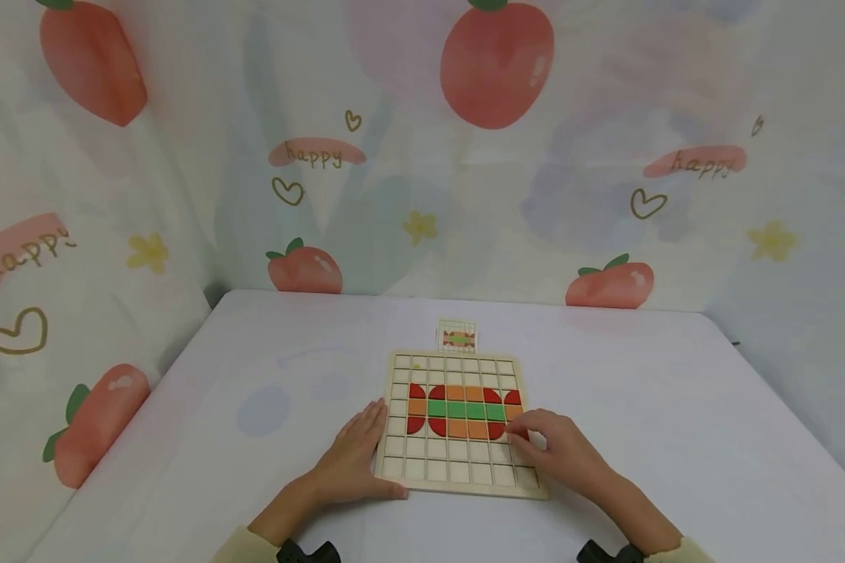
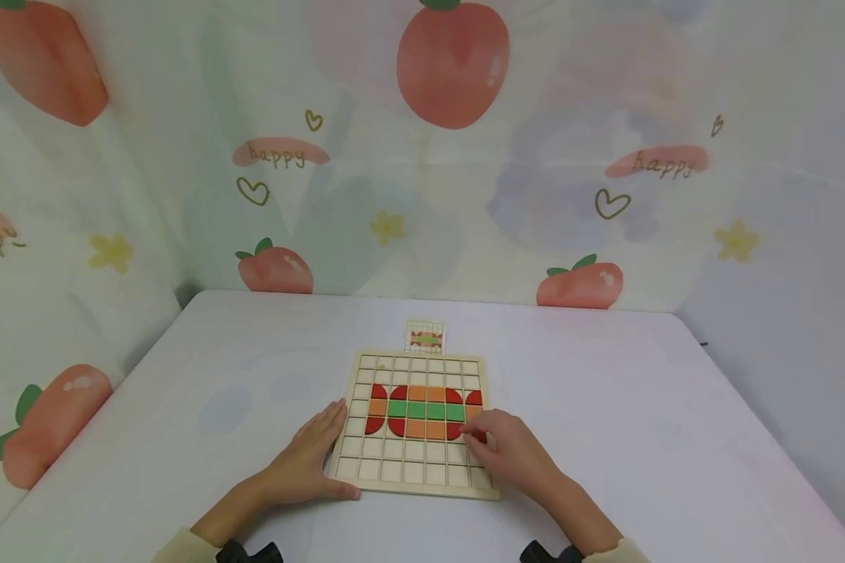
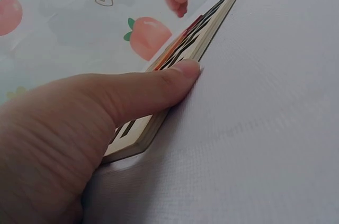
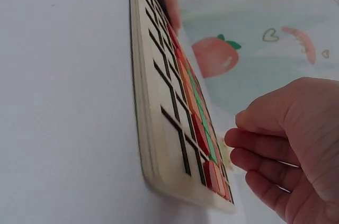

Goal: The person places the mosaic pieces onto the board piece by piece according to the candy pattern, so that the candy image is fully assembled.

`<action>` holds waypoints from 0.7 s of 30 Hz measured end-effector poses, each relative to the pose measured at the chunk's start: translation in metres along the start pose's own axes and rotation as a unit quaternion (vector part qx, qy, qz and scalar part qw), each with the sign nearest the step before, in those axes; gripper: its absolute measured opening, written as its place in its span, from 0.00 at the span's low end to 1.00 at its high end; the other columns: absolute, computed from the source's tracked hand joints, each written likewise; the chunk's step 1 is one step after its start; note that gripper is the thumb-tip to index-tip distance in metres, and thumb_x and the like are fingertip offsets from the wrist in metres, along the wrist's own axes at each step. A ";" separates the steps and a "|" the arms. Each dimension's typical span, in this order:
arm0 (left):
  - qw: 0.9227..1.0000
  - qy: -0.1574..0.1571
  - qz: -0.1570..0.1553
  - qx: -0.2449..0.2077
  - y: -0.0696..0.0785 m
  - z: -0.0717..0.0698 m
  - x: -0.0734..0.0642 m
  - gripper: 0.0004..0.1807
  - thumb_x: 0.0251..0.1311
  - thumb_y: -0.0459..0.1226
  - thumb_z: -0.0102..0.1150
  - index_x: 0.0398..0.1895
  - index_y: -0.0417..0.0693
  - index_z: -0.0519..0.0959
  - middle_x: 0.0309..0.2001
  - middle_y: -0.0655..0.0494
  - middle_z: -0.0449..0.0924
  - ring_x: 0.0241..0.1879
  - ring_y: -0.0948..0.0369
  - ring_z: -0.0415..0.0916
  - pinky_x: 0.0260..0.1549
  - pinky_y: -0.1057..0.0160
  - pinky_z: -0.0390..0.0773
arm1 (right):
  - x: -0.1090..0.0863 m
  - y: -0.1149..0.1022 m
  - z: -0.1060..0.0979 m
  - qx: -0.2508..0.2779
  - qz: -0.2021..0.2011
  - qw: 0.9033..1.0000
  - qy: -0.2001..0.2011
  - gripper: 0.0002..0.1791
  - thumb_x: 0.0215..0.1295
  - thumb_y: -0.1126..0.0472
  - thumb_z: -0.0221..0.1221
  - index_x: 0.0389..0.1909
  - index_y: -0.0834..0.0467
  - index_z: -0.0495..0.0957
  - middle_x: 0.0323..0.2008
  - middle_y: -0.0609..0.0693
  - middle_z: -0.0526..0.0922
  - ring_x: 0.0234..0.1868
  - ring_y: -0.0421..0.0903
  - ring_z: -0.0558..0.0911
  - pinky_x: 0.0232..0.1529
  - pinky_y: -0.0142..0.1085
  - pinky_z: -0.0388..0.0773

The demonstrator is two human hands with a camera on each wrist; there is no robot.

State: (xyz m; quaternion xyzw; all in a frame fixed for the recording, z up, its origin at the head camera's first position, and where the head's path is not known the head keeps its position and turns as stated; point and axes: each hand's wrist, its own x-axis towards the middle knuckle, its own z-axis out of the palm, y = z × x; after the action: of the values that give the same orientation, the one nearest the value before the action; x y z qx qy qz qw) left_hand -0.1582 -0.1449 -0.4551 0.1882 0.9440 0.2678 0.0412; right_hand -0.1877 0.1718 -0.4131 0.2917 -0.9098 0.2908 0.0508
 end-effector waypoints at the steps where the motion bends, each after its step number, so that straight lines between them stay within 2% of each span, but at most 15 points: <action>1: 1.000 0.001 -0.001 0.000 -0.001 0.000 0.000 0.68 0.34 0.72 0.58 0.71 0.37 0.44 0.71 0.47 0.41 0.70 0.55 0.36 0.63 0.50 0.44 | -0.005 0.002 -0.001 -0.003 0.003 1.000 0.007 0.06 0.56 0.64 0.63 0.34 0.52 0.82 0.34 0.37 0.79 0.38 0.39 0.77 0.41 0.41 0.76; 4: 1.000 0.003 0.002 -0.004 -0.002 0.000 -0.001 0.68 0.34 0.71 0.59 0.71 0.36 0.45 0.71 0.47 0.41 0.70 0.54 0.36 0.63 0.50 0.44 | -0.017 0.007 -0.004 -0.014 0.014 1.000 0.018 0.07 0.55 0.65 0.64 0.34 0.52 0.82 0.34 0.38 0.81 0.39 0.40 0.79 0.42 0.42 0.76; 9: 1.000 0.001 0.003 -0.005 -0.003 -0.002 0.000 0.68 0.34 0.71 0.59 0.70 0.35 0.45 0.71 0.46 0.41 0.70 0.54 0.36 0.64 0.50 0.43 | -0.027 0.012 -0.005 -0.014 0.039 0.999 0.003 0.07 0.55 0.64 0.64 0.34 0.50 0.81 0.34 0.36 0.81 0.39 0.39 0.78 0.42 0.41 0.76; 14: 1.000 -0.001 0.004 -0.008 -0.004 -0.002 0.000 0.68 0.35 0.71 0.58 0.70 0.35 0.45 0.71 0.45 0.41 0.70 0.53 0.36 0.63 0.50 0.43 | -0.029 0.014 -0.004 -0.017 0.029 0.999 0.025 0.07 0.53 0.66 0.64 0.33 0.51 0.81 0.34 0.37 0.81 0.38 0.40 0.79 0.41 0.40 0.76; 18: 1.000 -0.019 -0.002 -0.016 -0.004 -0.002 -0.001 0.68 0.35 0.71 0.59 0.70 0.35 0.46 0.71 0.45 0.40 0.70 0.52 0.36 0.63 0.49 0.44 | -0.028 0.013 -0.003 -0.026 0.072 0.996 0.042 0.06 0.53 0.66 0.64 0.33 0.53 0.82 0.34 0.40 0.81 0.40 0.44 0.79 0.43 0.43 0.75; 21: 0.999 -0.036 -0.023 -0.033 0.000 -0.006 -0.002 0.64 0.39 0.68 0.60 0.70 0.36 0.48 0.71 0.45 0.43 0.69 0.51 0.37 0.63 0.47 0.43 | -0.027 0.012 -0.003 -0.037 0.110 0.991 0.061 0.07 0.55 0.65 0.63 0.36 0.57 0.82 0.37 0.46 0.82 0.44 0.50 0.78 0.46 0.48 0.73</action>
State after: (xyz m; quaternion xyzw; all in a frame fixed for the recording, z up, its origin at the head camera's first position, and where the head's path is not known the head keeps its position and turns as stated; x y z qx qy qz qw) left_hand -0.1572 -0.1486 -0.4503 0.1741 0.9366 0.2912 0.0877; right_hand -0.1725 0.1949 -0.4239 0.1697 -0.9417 0.2778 0.0846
